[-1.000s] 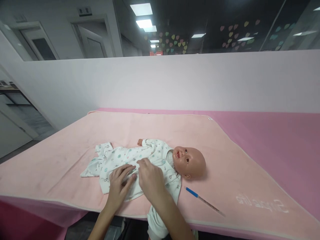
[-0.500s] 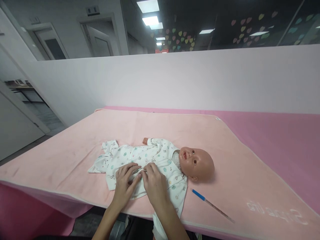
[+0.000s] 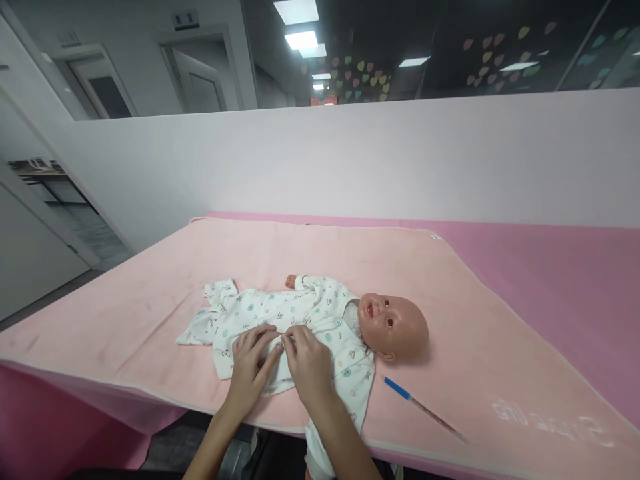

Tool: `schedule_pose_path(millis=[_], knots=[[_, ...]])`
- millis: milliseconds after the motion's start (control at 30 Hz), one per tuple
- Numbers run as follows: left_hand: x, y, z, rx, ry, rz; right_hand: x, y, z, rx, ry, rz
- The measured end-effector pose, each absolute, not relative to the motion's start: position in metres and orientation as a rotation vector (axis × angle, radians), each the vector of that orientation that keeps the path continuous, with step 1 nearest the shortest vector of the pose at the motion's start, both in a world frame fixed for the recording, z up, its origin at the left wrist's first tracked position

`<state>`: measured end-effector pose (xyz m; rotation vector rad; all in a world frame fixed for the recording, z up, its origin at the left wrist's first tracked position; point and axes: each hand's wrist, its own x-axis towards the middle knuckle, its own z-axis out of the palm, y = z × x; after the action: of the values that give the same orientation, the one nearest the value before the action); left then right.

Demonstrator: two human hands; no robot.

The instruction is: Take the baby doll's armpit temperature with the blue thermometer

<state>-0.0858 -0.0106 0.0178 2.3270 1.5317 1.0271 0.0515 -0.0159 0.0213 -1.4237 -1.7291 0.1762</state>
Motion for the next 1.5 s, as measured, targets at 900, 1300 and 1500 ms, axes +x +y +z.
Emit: schedule_pose_path(millis=[900, 1300, 1500], knots=[[-0.1, -0.014, 0.011, 2.058, 1.588, 1.496, 0.051, -0.016, 0.016, -1.45, -1.681, 0.138], [-0.084, -0.012, 0.014, 2.392, 1.578, 1.152, 0.052, -0.015, 0.011, -1.412, -1.693, 0.111], [-0.083, -0.01, 0.014, 2.308, 1.634, 1.06, 0.051, -0.015, 0.01, -1.433, -1.713, 0.083]])
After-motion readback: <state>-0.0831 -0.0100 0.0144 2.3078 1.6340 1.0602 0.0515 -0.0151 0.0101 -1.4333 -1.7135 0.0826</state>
